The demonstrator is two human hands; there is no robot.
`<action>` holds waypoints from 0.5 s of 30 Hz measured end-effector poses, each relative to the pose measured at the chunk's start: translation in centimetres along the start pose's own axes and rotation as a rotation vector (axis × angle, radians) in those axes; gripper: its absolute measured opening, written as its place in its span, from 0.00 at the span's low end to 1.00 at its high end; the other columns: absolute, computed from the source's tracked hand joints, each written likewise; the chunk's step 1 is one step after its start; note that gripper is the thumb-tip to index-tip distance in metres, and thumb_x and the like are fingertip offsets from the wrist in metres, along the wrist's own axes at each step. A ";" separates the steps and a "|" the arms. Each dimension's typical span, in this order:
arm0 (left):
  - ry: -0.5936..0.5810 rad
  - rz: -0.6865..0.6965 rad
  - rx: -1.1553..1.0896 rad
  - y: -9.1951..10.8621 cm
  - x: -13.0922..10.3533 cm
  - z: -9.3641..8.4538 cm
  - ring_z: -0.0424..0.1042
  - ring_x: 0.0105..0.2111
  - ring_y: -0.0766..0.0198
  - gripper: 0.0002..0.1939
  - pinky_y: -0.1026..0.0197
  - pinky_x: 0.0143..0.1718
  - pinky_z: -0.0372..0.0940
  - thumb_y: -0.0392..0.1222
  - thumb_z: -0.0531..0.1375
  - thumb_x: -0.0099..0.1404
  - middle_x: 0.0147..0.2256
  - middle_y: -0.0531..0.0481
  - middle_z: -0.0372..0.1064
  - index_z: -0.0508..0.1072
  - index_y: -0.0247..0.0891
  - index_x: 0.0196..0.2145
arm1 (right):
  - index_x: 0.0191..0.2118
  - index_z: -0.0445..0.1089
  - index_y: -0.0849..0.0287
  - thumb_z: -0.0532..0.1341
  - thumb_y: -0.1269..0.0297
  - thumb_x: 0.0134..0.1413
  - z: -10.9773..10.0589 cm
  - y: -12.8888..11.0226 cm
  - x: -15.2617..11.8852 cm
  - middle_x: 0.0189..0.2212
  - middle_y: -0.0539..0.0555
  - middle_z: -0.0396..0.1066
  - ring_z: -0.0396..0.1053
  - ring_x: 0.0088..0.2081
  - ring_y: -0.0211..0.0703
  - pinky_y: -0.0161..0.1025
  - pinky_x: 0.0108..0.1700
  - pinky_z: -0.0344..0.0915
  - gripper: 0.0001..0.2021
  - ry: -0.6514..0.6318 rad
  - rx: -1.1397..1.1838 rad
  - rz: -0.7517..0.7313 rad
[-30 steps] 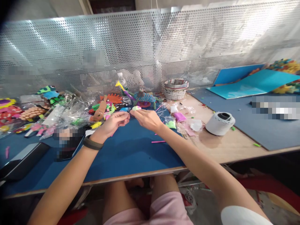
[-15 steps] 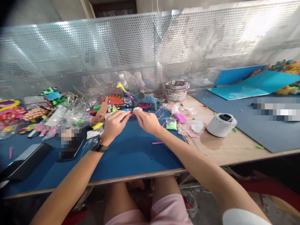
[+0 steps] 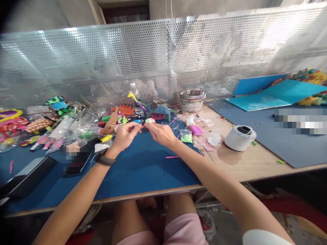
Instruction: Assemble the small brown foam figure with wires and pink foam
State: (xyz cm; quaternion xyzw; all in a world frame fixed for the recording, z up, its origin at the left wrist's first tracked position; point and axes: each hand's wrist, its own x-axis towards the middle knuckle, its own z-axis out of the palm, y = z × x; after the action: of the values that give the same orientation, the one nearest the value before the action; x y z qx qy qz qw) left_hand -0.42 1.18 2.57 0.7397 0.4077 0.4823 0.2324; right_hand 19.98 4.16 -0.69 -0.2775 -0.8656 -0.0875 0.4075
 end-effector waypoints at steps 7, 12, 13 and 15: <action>-0.396 -0.541 -0.639 -0.4 0.5 -1.3 0.54 0.17 0.74 0.18 0.68 0.18 0.50 0.53 0.68 0.57 0.20 0.56 0.58 0.72 0.35 0.27 | 0.53 0.68 0.59 0.47 0.71 0.70 -0.6 0.0 0.2 0.37 0.55 0.78 0.76 0.39 0.40 0.34 0.39 0.69 0.16 -0.026 -0.086 -0.221; -0.059 -0.186 -0.211 0.1 0.2 -0.6 0.62 0.19 0.71 0.17 0.66 0.19 0.56 0.55 0.63 0.65 0.25 0.51 0.69 0.76 0.37 0.33 | 0.51 0.69 0.58 0.48 0.66 0.72 -0.2 -0.3 0.0 0.41 0.55 0.79 0.77 0.39 0.39 0.32 0.38 0.68 0.14 0.006 -0.032 -0.021; 0.047 -0.056 -0.071 0.2 0.1 -0.3 0.67 0.22 0.69 0.16 0.66 0.23 0.61 0.54 0.62 0.66 0.29 0.50 0.72 0.77 0.37 0.37 | 0.51 0.70 0.58 0.49 0.65 0.72 -0.1 -0.3 0.0 0.41 0.54 0.79 0.77 0.38 0.39 0.32 0.36 0.67 0.13 0.015 -0.027 0.019; 0.151 0.193 0.199 0.1 -0.1 0.1 0.73 0.30 0.65 0.13 0.63 0.32 0.67 0.50 0.60 0.69 0.34 0.47 0.76 0.78 0.39 0.42 | 0.51 0.70 0.58 0.49 0.64 0.72 0.1 -0.3 0.0 0.40 0.54 0.79 0.77 0.37 0.40 0.32 0.34 0.65 0.13 0.030 -0.019 0.080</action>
State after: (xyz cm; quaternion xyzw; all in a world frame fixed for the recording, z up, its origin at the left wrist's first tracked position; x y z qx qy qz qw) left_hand -0.35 1.01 2.56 0.7566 0.3967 0.5137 0.0793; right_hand 19.78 3.92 -0.76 -0.3143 -0.8467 -0.0836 0.4211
